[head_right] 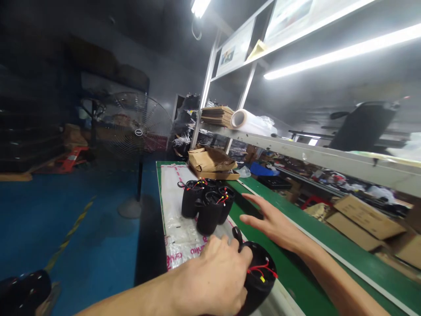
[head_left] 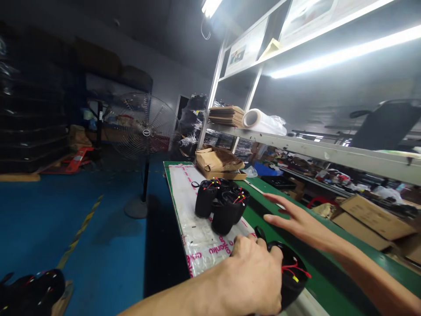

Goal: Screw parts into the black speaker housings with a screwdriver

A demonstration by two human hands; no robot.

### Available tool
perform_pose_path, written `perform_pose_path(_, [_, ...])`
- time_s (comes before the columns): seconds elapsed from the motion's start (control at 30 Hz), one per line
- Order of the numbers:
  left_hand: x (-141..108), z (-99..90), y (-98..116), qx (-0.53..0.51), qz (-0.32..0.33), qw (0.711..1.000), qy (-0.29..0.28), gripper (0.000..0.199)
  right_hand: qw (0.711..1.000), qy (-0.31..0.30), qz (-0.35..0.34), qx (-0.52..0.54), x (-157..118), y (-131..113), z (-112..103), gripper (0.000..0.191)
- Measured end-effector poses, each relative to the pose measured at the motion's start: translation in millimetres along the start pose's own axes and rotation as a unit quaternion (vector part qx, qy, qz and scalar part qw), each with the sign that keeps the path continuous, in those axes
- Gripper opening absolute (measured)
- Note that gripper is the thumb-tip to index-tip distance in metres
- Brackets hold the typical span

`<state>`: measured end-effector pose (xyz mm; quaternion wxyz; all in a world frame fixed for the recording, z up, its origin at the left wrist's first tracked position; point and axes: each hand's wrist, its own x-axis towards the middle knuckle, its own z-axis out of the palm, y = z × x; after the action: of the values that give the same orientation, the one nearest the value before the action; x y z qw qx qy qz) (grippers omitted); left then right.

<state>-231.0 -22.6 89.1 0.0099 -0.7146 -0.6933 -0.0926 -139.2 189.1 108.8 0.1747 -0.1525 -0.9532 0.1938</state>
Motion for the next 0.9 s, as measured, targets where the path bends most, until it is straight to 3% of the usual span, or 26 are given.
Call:
perform_pose_path(0.07, [-1.3, 0.7, 0.3, -0.004, -0.008, 1.0, -0.004, 0.045, 0.994, -0.011, -0.072, -0.078, 33.2, -0.6, 10.4, 0.083])
perform_pose_path(0.2, [-0.2, 8.0, 2.0, -0.03, -0.044, 0.999, 0.001, 0.056, 0.989, -0.05, -0.1, -0.096, 95.6, 2.3, 28.7, 0.117])
perform_pose_path(0.33, [10.2, 20.4, 5.3, -0.02, -0.069, 0.997, 0.016, 0.03, 0.982, -0.107, -0.109, -0.108, 128.2, 9.5, 42.5, 0.121])
perform_pose_path(0.47, [27.3, 39.4, 10.0, -0.007, -0.118, 0.992, 0.044, 0.029, 0.971, -0.15, -0.13, -0.136, 123.3, 15.6, 57.1, 0.114])
perform_pose_path(0.63, [38.6, 62.8, 11.6, 0.02, -0.128, 0.986, 0.107, 0.03, 0.968, -0.114, -0.138, -0.175, 107.4, 11.5, 58.8, 0.08])
perform_pose_path(0.73, [36.1, 66.2, 6.8, 0.013, -0.101, 0.989, 0.11, 0.025, 0.969, -0.096, -0.136, -0.185, 101.5, 5.3, 62.4, 0.058])
perform_pose_path(0.9, [29.9, 61.2, -1.4, -0.006, -0.047, 0.994, 0.094, 0.02, 0.97, -0.058, -0.145, -0.189, 94.7, 7.0, 72.4, 0.052])
